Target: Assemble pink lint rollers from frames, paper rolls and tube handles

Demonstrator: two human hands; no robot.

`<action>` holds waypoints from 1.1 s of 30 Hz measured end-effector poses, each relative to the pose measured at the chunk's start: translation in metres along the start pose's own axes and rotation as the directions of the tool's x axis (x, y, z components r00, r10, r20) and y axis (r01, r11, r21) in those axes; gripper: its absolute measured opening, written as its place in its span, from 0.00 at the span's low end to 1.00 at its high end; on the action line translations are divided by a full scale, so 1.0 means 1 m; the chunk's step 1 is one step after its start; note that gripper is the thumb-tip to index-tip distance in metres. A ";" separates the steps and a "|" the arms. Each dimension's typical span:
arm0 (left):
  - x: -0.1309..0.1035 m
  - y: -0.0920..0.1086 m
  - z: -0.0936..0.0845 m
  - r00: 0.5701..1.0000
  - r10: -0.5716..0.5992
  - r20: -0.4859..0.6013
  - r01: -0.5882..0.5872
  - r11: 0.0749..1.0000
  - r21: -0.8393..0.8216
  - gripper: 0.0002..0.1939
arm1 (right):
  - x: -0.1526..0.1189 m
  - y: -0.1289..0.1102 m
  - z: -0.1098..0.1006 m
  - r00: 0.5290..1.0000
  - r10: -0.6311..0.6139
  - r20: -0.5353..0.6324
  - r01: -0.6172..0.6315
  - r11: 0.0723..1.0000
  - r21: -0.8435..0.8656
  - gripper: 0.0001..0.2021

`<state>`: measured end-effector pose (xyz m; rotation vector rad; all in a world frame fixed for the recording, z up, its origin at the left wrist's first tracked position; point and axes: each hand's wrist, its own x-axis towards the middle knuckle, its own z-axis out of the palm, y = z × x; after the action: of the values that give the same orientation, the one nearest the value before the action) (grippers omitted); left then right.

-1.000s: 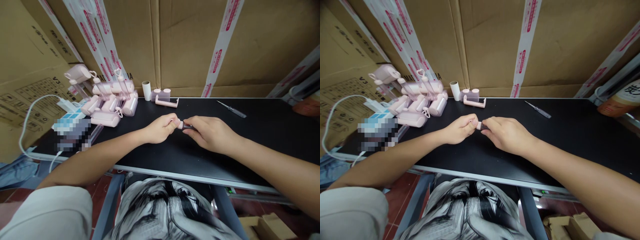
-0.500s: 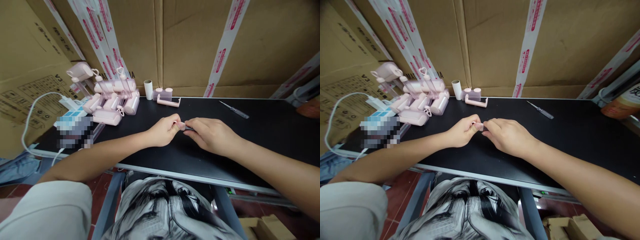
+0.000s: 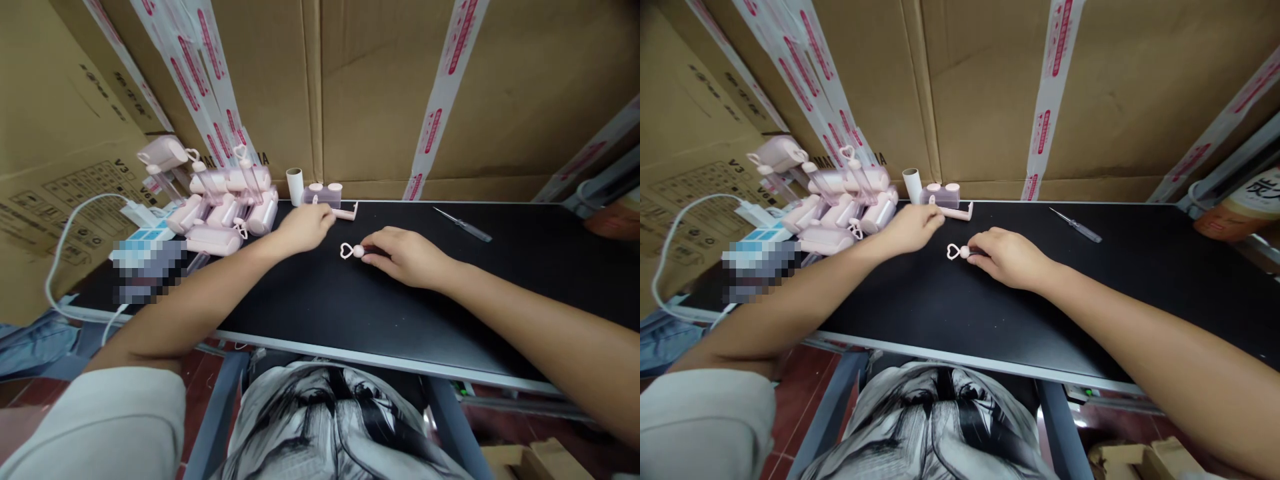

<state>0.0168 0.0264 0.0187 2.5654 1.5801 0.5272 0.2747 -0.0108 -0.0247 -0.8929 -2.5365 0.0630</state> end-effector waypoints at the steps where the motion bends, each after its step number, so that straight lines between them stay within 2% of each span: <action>1: 0.009 -0.006 -0.007 1.000 -0.011 -0.025 0.013 0.995 0.095 0.17 | 0.001 0.000 0.000 1.000 -0.013 0.027 0.013 1.000 0.009 0.11; 4: 0.041 -0.023 -0.024 0.997 -0.058 -0.050 0.070 0.953 0.295 0.17 | 0.002 0.000 0.002 0.993 -0.046 0.110 0.042 0.998 0.039 0.12; 7: 0.072 -0.034 -0.032 0.992 -0.117 -0.043 0.125 0.928 0.351 0.19 | 0.002 0.002 0.004 0.988 -0.048 0.145 0.040 0.997 0.060 0.13; 12: 0.103 -0.027 -0.031 0.979 -0.202 -0.002 0.186 0.900 0.393 0.20 | 0.001 0.002 0.003 0.993 -0.045 0.112 0.038 0.997 0.067 0.17; 16: 0.120 -0.027 -0.045 0.970 -0.241 -0.035 0.233 0.876 0.423 0.22 | 0.001 0.001 0.001 0.998 -0.031 0.048 0.027 0.997 0.069 0.20; 18: 0.126 -0.033 -0.054 0.960 -0.274 -0.062 0.273 0.857 0.436 0.22 | 0.000 0.001 0.000 1.000 -0.027 0.016 0.026 0.997 0.076 0.19; 20: 0.128 -0.040 -0.057 0.966 -0.256 -0.028 0.241 0.860 0.450 0.21 | 0.000 0.002 0.000 1.000 -0.020 -0.003 0.020 0.996 0.082 0.18; 23: 0.124 -0.042 -0.047 0.987 -0.146 0.062 0.097 0.867 0.488 0.18 | 0.001 0.002 0.001 1.000 -0.011 -0.006 0.011 0.996 0.086 0.17; 26: 0.120 -0.035 -0.034 0.989 -0.120 0.087 0.055 0.843 0.536 0.18 | 0.001 0.002 0.002 1.000 -0.011 -0.013 0.012 0.996 0.087 0.17; 29: 0.123 -0.032 -0.034 0.986 -0.159 0.045 0.115 0.857 0.503 0.20 | 0.000 0.002 0.001 1.000 -0.003 -0.022 0.004 0.997 0.077 0.16; 33: 0.128 -0.044 -0.048 0.951 -0.302 -0.074 0.302 0.840 0.451 0.28 | -0.001 0.004 0.000 0.999 0.008 -0.047 -0.005 0.997 0.076 0.15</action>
<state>0.0163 0.1543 0.0841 2.5133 2.2903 0.1284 0.2776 -0.0086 -0.0260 -0.8629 -2.4703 0.1384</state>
